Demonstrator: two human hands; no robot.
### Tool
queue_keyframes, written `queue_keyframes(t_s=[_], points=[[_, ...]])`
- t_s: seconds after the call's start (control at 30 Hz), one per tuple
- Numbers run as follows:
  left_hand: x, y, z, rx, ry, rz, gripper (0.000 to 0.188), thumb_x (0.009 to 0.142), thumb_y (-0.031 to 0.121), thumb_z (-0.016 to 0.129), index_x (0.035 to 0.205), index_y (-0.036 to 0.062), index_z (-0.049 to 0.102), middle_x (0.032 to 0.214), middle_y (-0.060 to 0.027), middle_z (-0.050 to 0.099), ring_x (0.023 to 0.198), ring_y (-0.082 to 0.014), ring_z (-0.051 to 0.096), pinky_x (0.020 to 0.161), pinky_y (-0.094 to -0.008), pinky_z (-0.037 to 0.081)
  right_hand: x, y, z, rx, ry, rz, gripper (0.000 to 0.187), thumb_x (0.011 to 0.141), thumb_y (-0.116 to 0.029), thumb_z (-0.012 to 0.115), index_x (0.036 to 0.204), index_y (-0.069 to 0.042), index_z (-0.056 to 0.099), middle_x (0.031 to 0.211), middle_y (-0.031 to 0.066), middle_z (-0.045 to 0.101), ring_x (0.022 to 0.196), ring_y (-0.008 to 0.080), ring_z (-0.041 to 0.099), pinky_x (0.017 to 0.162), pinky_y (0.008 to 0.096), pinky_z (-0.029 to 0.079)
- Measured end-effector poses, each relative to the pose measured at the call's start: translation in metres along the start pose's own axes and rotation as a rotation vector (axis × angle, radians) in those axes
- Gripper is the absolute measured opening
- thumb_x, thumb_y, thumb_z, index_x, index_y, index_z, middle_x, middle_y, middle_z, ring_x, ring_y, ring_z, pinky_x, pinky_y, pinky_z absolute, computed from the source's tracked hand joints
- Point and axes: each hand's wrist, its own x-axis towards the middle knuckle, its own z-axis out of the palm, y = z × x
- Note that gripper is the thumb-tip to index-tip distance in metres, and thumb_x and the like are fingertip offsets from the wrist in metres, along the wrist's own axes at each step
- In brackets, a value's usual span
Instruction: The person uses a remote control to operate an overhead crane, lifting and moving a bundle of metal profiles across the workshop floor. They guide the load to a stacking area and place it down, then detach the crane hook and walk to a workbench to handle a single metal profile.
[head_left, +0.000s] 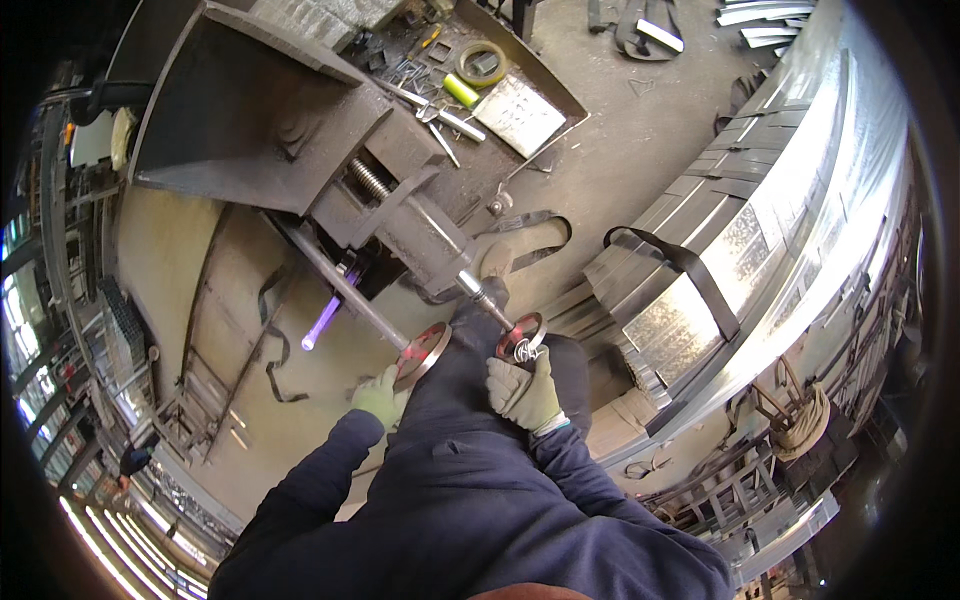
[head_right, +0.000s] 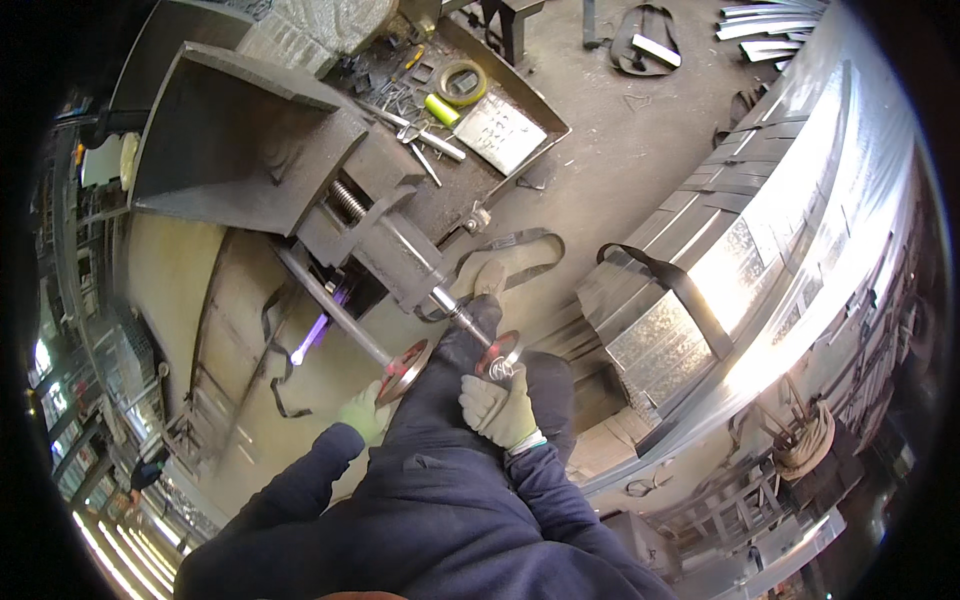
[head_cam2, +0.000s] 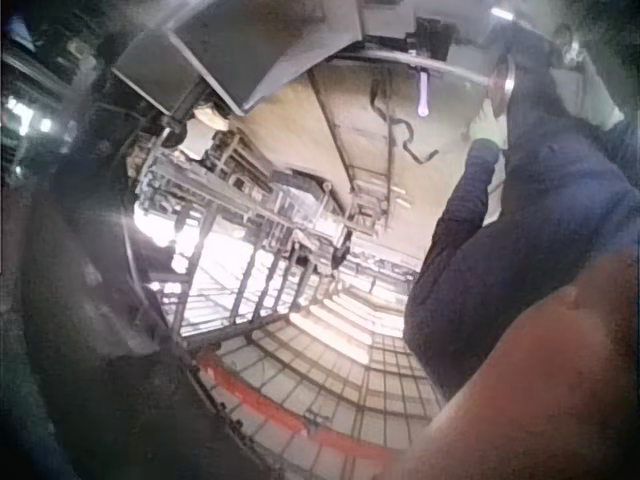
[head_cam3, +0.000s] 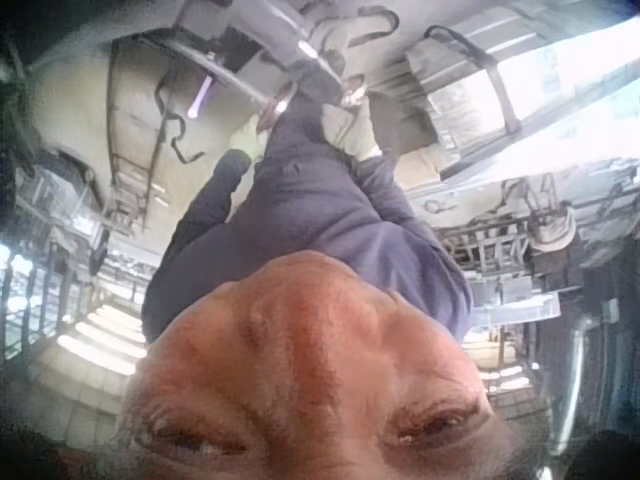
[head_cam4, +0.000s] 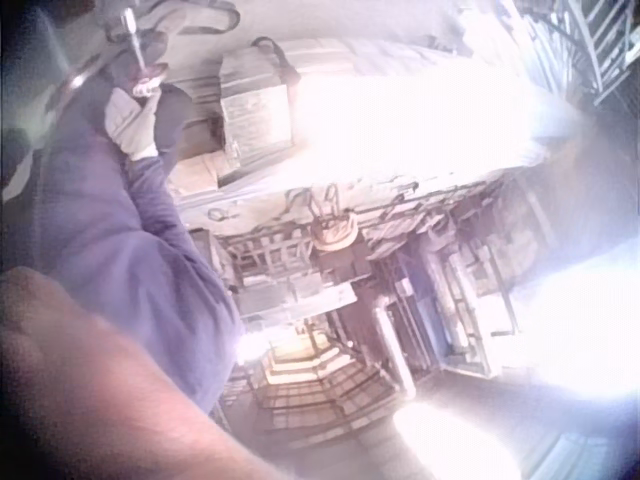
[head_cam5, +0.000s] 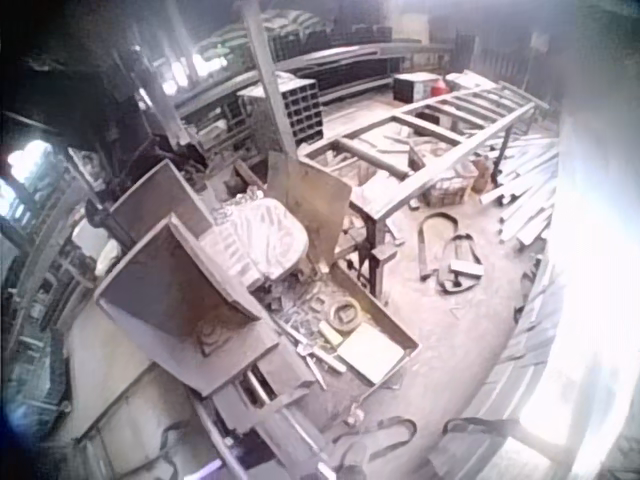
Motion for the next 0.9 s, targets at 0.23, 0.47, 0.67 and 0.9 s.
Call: queue_keyframes(t_s=[0.23,0.47,0.67,0.9], points=[[0.006,0.010,0.004,0.015,0.047,-0.069,0.058,0.090,0.039,0.065,0.137,0.0085,0.050,0.111,-0.0242,0.071,0.098,-0.0452,0.069,0.086,-0.0569,0.052,-0.019,-0.050,0.034,0.258,0.008,-0.455,0.088,0.101,-0.072,0.042,0.147,0.002,0.051,0.146,0.0151,0.060,0.135,0.0301,0.057,0.112,0.0405,0.046],[0.011,0.027,-0.006,-0.036,-0.024,-0.190,0.057,0.090,0.035,0.066,0.137,0.0069,0.050,0.115,-0.0257,0.069,0.103,-0.0472,0.066,0.089,-0.0570,0.052,0.011,-0.100,0.014,-1.185,0.199,-0.895,0.050,0.110,-0.034,0.047,0.141,0.003,0.057,0.133,0.0164,0.065,0.123,0.0237,0.062,0.106,0.0358,0.048],[0.009,0.042,-0.015,-0.041,-0.079,-0.256,0.064,0.093,0.039,0.063,0.146,0.0083,0.046,0.128,-0.0272,0.064,0.106,-0.0474,0.066,0.093,-0.0558,0.052,0.032,-0.119,-0.006,-0.942,0.109,-0.630,0.043,0.110,-0.035,0.054,0.132,0.000,0.065,0.123,0.0059,0.070,0.111,0.0158,0.064,0.101,0.0305,0.047],[0.020,0.050,-0.029,0.013,-0.133,-0.313,0.059,0.092,0.041,0.064,0.138,0.0072,0.051,0.121,-0.0274,0.068,0.107,-0.0473,0.067,0.093,-0.0548,0.052,0.078,-0.118,-0.043,-0.609,0.051,-0.279,0.044,0.111,-0.038,0.049,0.122,0.001,0.066,0.109,0.0120,0.072,0.099,0.0242,0.068,0.091,0.0374,0.054]])
